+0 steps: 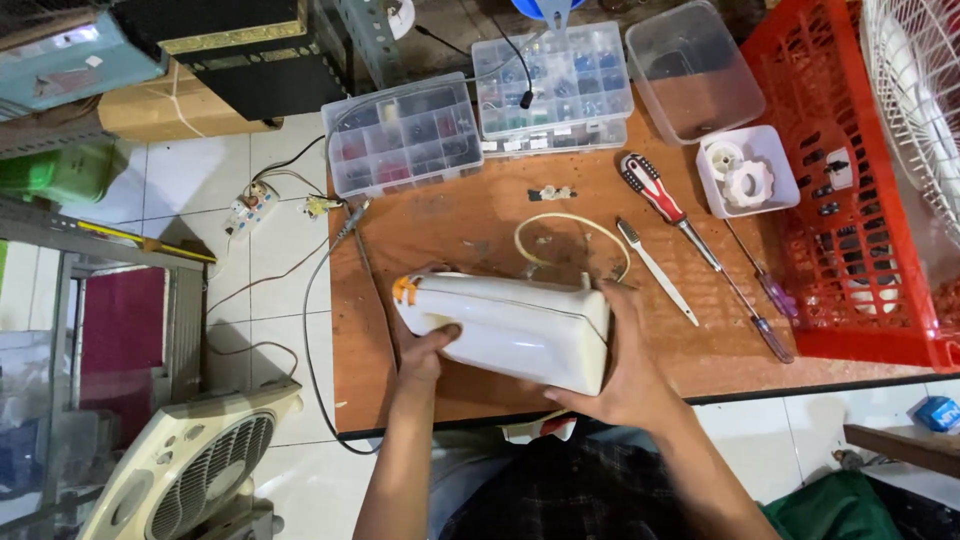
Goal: The person is reassembling the plastic shell of a hand mixer, aligning the internal components and snapping the two halves of the housing together.
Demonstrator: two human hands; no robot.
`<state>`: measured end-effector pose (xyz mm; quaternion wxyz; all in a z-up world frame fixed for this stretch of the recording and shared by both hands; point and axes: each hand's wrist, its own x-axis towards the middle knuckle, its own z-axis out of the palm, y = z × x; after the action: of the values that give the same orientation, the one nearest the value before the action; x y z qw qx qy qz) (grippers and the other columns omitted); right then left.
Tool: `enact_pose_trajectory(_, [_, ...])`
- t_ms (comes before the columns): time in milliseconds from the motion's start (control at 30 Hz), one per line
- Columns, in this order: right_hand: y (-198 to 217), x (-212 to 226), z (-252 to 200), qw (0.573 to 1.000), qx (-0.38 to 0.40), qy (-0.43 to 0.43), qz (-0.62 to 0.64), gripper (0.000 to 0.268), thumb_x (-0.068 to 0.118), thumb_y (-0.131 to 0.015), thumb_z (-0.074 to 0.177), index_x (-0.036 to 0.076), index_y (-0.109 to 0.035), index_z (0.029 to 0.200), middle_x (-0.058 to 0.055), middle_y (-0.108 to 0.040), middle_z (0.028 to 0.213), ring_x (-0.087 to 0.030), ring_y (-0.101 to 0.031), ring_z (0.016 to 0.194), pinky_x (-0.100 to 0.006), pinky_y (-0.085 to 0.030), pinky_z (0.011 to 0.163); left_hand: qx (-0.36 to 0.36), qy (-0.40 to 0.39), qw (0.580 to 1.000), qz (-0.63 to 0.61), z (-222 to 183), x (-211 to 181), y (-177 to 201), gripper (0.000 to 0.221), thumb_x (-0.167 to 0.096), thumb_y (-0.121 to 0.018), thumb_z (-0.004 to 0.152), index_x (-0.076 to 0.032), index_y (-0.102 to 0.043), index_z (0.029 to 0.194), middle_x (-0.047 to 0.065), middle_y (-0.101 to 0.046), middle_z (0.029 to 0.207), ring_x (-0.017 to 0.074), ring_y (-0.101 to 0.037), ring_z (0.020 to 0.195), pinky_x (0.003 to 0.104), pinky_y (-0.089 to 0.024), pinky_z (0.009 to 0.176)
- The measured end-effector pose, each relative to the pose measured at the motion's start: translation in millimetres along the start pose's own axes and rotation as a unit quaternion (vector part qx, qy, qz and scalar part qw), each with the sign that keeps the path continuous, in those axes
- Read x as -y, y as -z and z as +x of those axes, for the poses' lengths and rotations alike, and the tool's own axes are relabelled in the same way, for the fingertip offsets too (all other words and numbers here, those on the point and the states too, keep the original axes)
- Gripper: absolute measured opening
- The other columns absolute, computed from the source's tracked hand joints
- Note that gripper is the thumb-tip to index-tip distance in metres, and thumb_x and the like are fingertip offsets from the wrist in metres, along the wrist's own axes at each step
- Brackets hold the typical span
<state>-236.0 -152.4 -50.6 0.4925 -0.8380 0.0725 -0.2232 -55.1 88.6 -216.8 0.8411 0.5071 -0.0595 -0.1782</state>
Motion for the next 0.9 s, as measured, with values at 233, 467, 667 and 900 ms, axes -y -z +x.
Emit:
enact_pose_trajectory(233, [0.6, 9.8, 17.5, 0.999, -0.03, 0.04, 0.01, 0.127, 0.037, -0.106, 0.041, -0.002, -0.045, 0.146, -0.021, -0.051, 0.126, -0.039, -0.053, 0.123, -0.051, -0.039, 0.109, -0.029, 0.025, 0.999, 0.007, 5.4, 7.5, 17.0, 0.091, 0.015, -0.078, 0.059, 0.007, -0.048, 0.144, 0.017, -0.065, 0.128, 0.0271, -0.062, 0.109, 0.048, -0.05, 0.103])
enact_pose_trajectory(467, [10.3, -0.7, 21.9, 0.997, 0.037, -0.009, 0.072, 0.134, 0.038, -0.102, 0.049, 0.002, -0.031, 0.156, -0.025, -0.043, 0.142, -0.042, -0.041, 0.139, -0.058, -0.029, 0.115, -0.073, 0.062, 0.994, -0.061, 14.5, -24.2, -28.7, 0.084, 0.008, -0.077, 0.063, 0.001, -0.054, 0.144, 0.012, -0.072, 0.12, 0.0283, -0.068, 0.101, 0.049, -0.05, 0.102])
enact_pose_trajectory(667, [-6.8, 18.7, 28.4, 0.997, -0.057, 0.034, 0.038, 0.124, 0.045, -0.104, 0.043, -0.004, -0.05, 0.143, -0.023, -0.058, 0.122, -0.038, -0.06, 0.117, -0.05, -0.045, 0.101, -0.138, 0.027, 0.984, -0.107, 5.6, -60.3, -75.7, 0.079, 0.004, -0.073, 0.064, 0.006, -0.054, 0.141, 0.017, -0.071, 0.115, 0.027, -0.066, 0.096, 0.05, -0.05, 0.103])
enact_pose_trajectory(900, [-36.8, 46.3, 16.6, 0.973, -0.156, 0.062, 0.158, 0.137, 0.037, -0.1, 0.05, -0.004, -0.025, 0.157, -0.025, -0.05, 0.143, -0.032, -0.051, 0.13, -0.05, -0.04, 0.11, -0.138, 0.114, 0.965, -0.194, -4.2, -89.2, -107.6, 0.08, -0.007, -0.066, 0.06, 0.001, -0.059, 0.139, 0.016, -0.071, 0.112, 0.0328, -0.066, 0.098, 0.049, -0.049, 0.101])
